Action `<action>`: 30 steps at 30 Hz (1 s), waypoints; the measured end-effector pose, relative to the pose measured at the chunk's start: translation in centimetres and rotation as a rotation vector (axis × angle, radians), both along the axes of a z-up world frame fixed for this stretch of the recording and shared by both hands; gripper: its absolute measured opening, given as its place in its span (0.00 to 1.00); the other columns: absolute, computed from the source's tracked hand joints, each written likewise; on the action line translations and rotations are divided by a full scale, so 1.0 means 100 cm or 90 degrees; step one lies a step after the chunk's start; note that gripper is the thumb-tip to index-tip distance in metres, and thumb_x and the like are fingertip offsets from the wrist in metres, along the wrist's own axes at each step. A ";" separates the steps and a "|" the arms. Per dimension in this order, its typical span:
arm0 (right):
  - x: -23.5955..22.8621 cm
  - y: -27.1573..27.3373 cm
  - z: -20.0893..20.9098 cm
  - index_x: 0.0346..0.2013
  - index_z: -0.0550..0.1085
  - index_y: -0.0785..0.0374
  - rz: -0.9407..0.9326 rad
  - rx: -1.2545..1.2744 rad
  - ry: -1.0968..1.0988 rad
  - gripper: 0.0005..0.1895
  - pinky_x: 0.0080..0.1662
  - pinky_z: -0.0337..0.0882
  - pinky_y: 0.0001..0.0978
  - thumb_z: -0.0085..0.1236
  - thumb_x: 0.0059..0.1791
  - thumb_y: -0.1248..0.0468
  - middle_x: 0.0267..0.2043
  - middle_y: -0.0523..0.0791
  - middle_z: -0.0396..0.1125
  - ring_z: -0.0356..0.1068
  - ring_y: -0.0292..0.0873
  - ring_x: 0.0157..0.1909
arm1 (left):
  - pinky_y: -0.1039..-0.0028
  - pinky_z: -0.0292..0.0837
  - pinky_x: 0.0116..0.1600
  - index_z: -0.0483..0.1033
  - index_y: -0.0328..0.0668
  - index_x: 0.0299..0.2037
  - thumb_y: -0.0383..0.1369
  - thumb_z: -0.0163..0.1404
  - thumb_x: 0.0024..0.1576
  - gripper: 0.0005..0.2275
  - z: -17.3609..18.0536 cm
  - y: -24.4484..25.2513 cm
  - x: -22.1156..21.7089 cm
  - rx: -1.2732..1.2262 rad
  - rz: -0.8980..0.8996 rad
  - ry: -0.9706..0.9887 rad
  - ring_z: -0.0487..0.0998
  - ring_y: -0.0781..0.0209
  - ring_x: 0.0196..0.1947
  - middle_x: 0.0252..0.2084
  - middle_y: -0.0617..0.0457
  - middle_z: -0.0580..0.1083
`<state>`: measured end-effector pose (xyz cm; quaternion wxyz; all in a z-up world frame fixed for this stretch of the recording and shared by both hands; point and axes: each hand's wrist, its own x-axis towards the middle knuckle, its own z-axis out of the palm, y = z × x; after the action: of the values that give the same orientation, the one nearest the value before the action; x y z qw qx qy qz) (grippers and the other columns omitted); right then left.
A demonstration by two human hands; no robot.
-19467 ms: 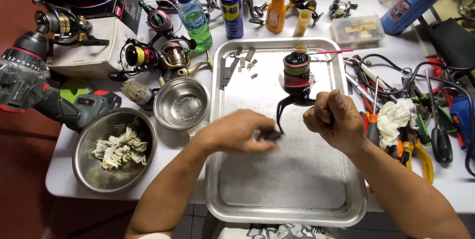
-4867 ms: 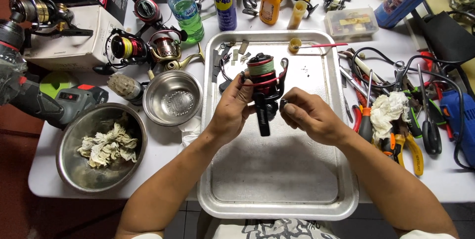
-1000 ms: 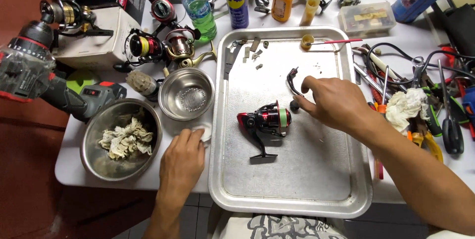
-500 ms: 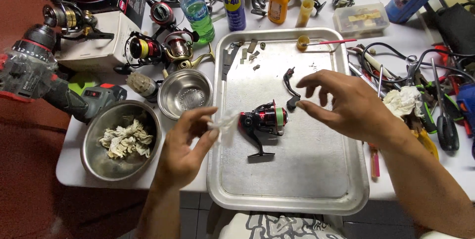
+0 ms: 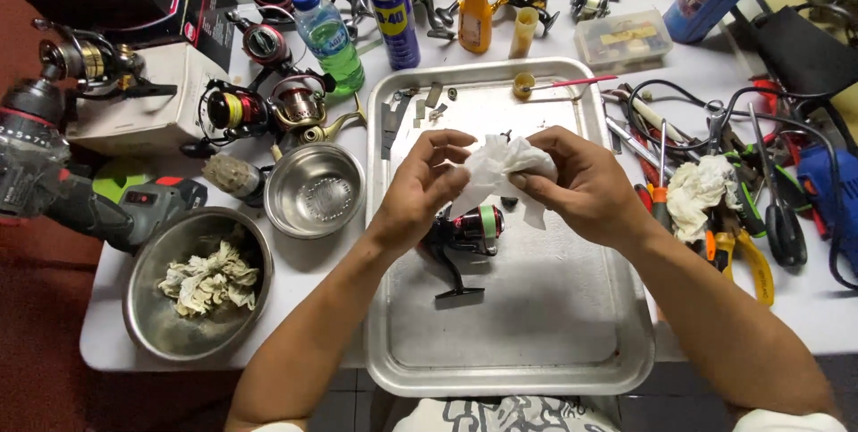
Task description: Repairing and cleaning a fishing reel by disassembling parts, wiping them down, and reassembling the mechanism.
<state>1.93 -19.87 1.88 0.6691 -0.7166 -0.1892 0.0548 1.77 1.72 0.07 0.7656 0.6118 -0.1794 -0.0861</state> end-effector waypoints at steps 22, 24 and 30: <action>0.010 -0.028 -0.009 0.33 0.56 0.65 -0.157 0.243 -0.025 0.10 0.25 0.76 0.33 0.48 0.46 0.68 0.25 0.52 0.62 0.69 0.45 0.23 | 0.63 0.70 0.42 0.63 0.33 0.55 0.50 0.57 0.42 0.35 0.049 0.015 -0.014 0.709 -0.102 -0.182 0.72 0.48 0.37 0.36 0.39 0.73; 0.008 -0.030 -0.006 0.37 0.55 0.56 -0.175 0.195 0.017 0.14 0.26 0.75 0.37 0.49 0.44 0.61 0.37 0.44 0.52 0.59 0.43 0.36 | 0.61 0.64 0.46 0.53 0.43 0.61 0.59 0.57 0.38 0.44 0.023 0.011 -0.014 0.919 -0.174 -0.235 0.65 0.50 0.43 0.49 0.44 0.65; 0.002 -0.020 0.009 0.42 0.51 0.55 -0.223 0.099 0.021 0.15 0.26 0.74 0.40 0.34 0.42 0.71 0.42 0.48 0.47 0.57 0.48 0.41 | 0.63 0.65 0.44 0.50 0.35 0.60 0.50 0.61 0.42 0.43 0.008 0.004 -0.016 0.961 -0.164 -0.249 0.67 0.50 0.40 0.45 0.42 0.67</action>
<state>2.12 -21.82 2.78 0.7250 -0.6835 -0.0543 -0.0652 0.12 2.10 0.85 0.0822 0.9443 -0.2737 -0.1633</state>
